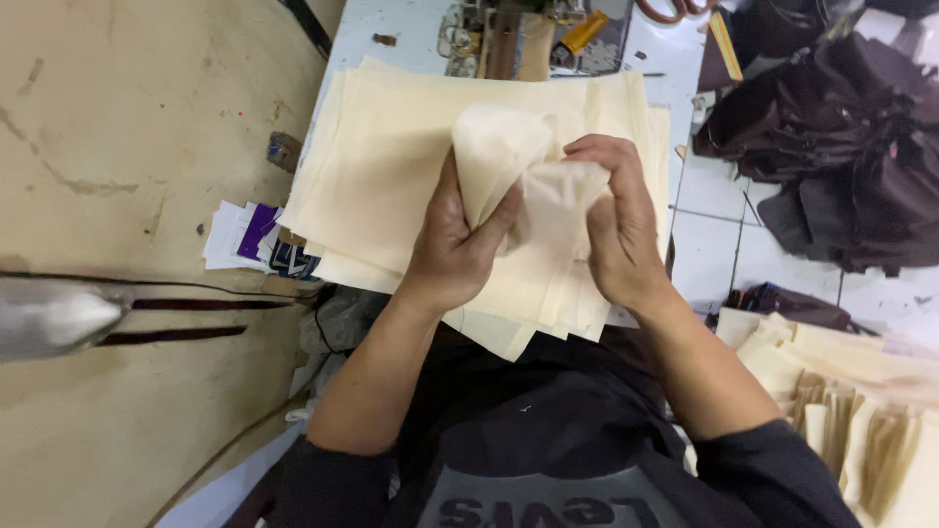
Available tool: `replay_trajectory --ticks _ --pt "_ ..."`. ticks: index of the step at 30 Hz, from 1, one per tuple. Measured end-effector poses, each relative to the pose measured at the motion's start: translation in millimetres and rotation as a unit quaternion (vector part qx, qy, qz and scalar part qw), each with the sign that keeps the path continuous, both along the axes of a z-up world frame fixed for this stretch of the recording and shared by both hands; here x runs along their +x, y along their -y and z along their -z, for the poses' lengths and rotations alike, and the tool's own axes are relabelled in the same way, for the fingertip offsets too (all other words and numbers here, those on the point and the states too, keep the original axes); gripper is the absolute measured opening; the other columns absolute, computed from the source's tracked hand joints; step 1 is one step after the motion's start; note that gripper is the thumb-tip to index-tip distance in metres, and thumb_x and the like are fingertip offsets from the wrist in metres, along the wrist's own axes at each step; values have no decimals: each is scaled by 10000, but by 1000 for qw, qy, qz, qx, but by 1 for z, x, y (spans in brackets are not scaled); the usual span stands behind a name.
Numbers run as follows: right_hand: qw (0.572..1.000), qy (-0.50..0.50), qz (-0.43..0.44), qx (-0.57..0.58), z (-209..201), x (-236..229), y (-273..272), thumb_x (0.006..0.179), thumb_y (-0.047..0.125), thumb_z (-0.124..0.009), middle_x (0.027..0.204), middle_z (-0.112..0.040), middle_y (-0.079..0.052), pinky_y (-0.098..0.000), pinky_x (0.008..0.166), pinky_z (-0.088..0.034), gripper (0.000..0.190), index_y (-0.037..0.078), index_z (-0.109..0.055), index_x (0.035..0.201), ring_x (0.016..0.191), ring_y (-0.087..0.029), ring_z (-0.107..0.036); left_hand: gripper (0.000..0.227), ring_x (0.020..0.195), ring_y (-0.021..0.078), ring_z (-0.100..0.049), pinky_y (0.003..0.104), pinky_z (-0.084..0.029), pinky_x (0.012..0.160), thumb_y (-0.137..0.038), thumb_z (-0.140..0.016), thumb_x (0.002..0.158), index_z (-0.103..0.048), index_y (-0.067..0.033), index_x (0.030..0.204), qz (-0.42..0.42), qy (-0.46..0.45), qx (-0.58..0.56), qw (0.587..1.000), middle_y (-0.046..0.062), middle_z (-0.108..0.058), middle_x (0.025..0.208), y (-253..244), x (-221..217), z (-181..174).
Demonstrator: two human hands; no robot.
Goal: The person separates and stacks sheets of thin lining material by hand on a workshop table.
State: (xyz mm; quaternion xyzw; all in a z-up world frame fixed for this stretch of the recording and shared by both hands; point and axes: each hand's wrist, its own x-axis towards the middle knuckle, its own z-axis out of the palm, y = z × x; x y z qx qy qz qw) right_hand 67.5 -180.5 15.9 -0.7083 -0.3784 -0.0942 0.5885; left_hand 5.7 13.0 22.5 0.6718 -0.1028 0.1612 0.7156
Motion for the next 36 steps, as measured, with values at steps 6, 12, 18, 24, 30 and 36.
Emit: replay_trajectory --ticks 6,12,18,24,30,36 --pt "914 -234 62 327 12 28 2 1086 273 -538 978 -729 -88 -338 924 -633 222 71 -595 1014 898 -183 -751 462 933 517 -698 599 -572 811 -262 -786 916 -613 96 1152 -76 70 335 937 330 -708 1000 -9 4 15" --pt "896 -340 97 269 70 53 -3 1055 177 -642 1018 -751 -160 -344 821 -670 208 60 -567 1209 886 -228 -786 197 915 173 -632 380 -526 907 -9 -565 973 -613 -52 1159 -64 -100 153 981 87 -673 927 -51 -2 27" --pt "928 291 171 -158 -20 -5 12 994 579 -566 1262 -531 -254 -597 1074 -324 619 4 -627 1216 1224 -449 -471 84 948 97 -612 247 -518 819 -141 -623 992 -587 -85 1043 -106 -94 53 989 13 -660 983 -28 3 20" --pt "996 50 52 -48 30 27 20 1127 62 -557 872 -598 -138 -442 848 -467 177 -15 -652 999 820 -349 -596 287 826 122 -665 325 -569 829 -135 -861 817 -702 -37 1035 31 -123 36 991 120 -759 895 -6 -12 -32" --pt "992 -122 27 -10 39 40 17 1179 223 -490 644 -412 -10 -287 664 -376 344 42 -624 919 665 -145 -396 314 1028 145 -722 356 -601 941 -58 -757 940 -678 -46 1243 20 -121 -143 982 84 -772 1096 -18 -6 8" --pt "995 -79 53 -21 42 43 20 1209 192 -448 613 -395 -16 -300 657 -366 385 45 -558 872 644 -149 -381 109 812 77 -687 259 -600 757 -188 -674 1018 -678 -82 1040 8 -113 -85 990 29 -725 824 -14 -6 12"
